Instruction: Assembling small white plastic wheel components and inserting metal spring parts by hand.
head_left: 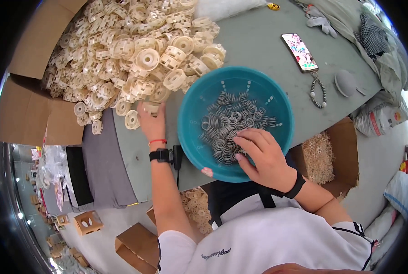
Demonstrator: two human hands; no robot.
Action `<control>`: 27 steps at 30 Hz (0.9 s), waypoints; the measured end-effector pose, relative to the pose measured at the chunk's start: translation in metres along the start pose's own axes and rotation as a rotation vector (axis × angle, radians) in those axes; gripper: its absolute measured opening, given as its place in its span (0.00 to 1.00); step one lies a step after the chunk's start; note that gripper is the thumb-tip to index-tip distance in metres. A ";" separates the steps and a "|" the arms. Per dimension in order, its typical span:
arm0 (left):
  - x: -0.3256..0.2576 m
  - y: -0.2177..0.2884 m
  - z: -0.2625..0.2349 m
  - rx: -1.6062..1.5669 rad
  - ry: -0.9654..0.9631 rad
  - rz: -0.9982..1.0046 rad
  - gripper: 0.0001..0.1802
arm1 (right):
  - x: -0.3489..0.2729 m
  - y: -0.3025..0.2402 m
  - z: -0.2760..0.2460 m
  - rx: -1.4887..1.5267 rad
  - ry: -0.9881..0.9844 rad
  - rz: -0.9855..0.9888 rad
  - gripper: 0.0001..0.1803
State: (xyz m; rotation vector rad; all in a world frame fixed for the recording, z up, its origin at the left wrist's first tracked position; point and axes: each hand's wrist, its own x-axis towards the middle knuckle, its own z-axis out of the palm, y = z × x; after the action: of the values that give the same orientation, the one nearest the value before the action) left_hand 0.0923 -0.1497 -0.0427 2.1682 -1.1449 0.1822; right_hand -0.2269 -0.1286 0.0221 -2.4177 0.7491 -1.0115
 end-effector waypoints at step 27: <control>-0.129 0.149 -0.060 -1.336 -0.639 -0.316 0.18 | 0.005 0.007 -0.015 0.397 0.152 0.272 0.26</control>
State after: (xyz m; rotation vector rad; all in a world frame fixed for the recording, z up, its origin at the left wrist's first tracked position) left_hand -0.0911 -0.0824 0.0240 1.1085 -0.7764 -1.1541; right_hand -0.2372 -0.1395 0.0306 -1.8639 0.8129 -1.1185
